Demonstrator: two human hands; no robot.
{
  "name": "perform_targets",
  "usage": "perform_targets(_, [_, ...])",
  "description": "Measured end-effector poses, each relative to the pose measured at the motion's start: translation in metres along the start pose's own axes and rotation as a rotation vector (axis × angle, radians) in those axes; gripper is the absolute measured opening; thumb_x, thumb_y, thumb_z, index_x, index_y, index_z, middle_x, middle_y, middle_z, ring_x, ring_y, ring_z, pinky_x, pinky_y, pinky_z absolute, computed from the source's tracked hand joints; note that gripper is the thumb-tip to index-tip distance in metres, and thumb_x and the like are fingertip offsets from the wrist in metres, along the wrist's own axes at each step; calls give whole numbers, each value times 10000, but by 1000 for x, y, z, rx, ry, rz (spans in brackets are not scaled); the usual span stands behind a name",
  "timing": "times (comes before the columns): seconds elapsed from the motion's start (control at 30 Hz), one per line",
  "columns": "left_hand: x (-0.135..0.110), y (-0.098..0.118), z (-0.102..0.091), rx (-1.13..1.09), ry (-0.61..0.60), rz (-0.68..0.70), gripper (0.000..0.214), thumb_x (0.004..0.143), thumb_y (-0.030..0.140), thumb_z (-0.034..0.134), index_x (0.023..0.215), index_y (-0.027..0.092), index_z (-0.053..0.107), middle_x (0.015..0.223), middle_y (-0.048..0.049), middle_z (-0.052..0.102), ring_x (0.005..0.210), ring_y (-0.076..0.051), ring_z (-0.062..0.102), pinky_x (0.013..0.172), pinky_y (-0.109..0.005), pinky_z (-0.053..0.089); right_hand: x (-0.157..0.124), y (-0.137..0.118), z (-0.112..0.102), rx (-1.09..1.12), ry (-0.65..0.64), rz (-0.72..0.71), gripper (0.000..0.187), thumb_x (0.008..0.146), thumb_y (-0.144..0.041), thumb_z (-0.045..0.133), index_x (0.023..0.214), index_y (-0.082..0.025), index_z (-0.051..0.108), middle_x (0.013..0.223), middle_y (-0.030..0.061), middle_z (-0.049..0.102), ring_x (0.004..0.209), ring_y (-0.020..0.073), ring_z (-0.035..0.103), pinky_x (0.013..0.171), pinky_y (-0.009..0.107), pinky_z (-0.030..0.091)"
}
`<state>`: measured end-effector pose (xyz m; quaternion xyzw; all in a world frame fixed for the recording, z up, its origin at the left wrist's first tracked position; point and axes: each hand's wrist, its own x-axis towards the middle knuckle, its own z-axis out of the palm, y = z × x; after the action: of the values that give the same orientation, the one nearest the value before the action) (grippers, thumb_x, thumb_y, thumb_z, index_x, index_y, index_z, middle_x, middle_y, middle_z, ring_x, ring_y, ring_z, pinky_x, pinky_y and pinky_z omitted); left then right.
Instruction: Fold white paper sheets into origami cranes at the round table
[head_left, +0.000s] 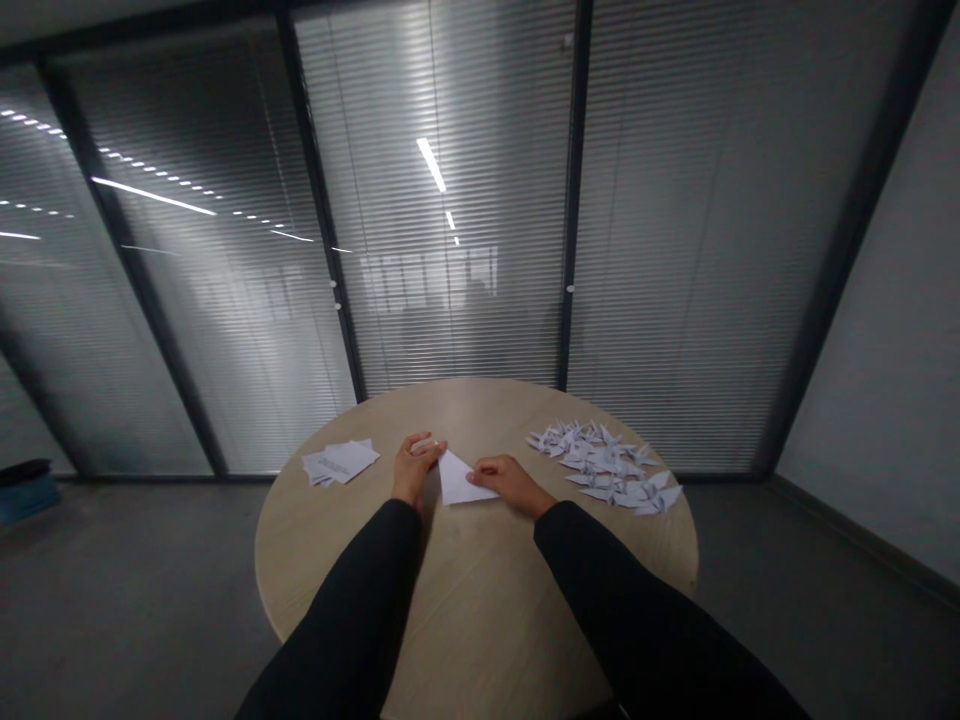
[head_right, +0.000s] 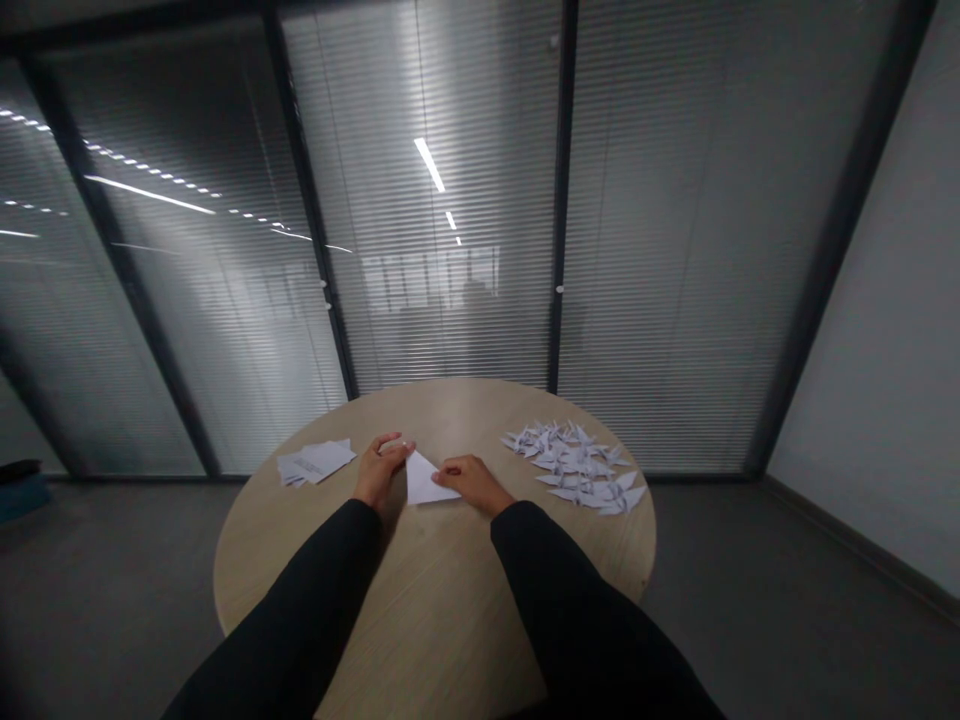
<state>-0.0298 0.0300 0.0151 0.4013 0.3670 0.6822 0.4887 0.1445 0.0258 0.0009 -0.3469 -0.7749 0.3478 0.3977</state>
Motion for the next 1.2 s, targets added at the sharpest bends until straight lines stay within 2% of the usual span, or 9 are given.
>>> perform_targets(0.2, [29,4,-42,-191,265,-28,232,631,73,705,795,142,556,662,-8,634,600,-75,608,620,-184,501,-1,1,-1,-32,-2,33,381,711,-485,582,562,-136,566,512,-31,441,498,86,367,479,221,235])
perform_targets(0.27, [32,1,-46,-188,267,-70,171,660,65,685,766,132,568,654,-9,628,583,-68,597,584,-164,495,-1,0,-1,14,29,35,390,710,-501,579,579,-134,567,525,-29,451,505,87,374,484,219,241])
perform_targets(0.37, [25,-4,-36,-170,38,-183,75,741,151,640,794,111,604,719,-58,651,630,-97,616,567,-179,501,-1,-2,0,131,68,53,404,706,-522,578,597,-133,565,541,-28,468,513,88,388,489,215,258])
perform_targets(0.47, [11,-7,-18,-146,-247,-301,201,773,287,624,880,117,627,843,-92,669,706,-133,631,584,-206,505,-1,-2,1,307,78,103,389,701,-513,589,644,-129,581,563,-16,515,517,98,431,496,217,298])
perform_targets(0.53, [4,-8,-11,-145,-429,-300,269,773,324,621,957,128,628,949,-104,664,810,-162,631,664,-235,507,-1,0,2,428,71,109,377,709,-500,588,661,-126,588,585,1,555,533,114,478,520,228,346])
perform_targets(0.67, [-4,-6,-7,-120,-579,-308,377,772,331,623,1106,159,589,1104,-119,624,957,-198,598,769,-280,479,0,8,3,589,51,129,367,709,-490,596,722,-124,621,656,35,608,569,146,549,546,264,426])
perform_targets(0.87, [-4,-5,-7,-100,-583,-311,347,758,324,640,1048,135,618,1101,-138,622,958,-206,594,786,-291,459,1,9,5,617,-10,206,405,695,-508,608,820,-123,632,682,37,598,577,143,547,545,283,472])
perform_targets(1.03, [0,-5,-7,-112,-456,-278,300,743,323,653,984,145,636,1037,-109,647,882,-177,613,748,-272,480,0,2,4,547,17,202,430,760,-526,540,1031,-196,588,857,34,601,700,146,573,602,278,479])
perform_targets(1.2, [1,-4,-8,-113,-335,-273,281,727,317,665,941,137,645,959,-93,660,801,-150,617,649,-222,489,0,3,3,418,43,174,483,652,-433,696,1053,-206,553,1024,50,592,891,172,565,680,260,456])
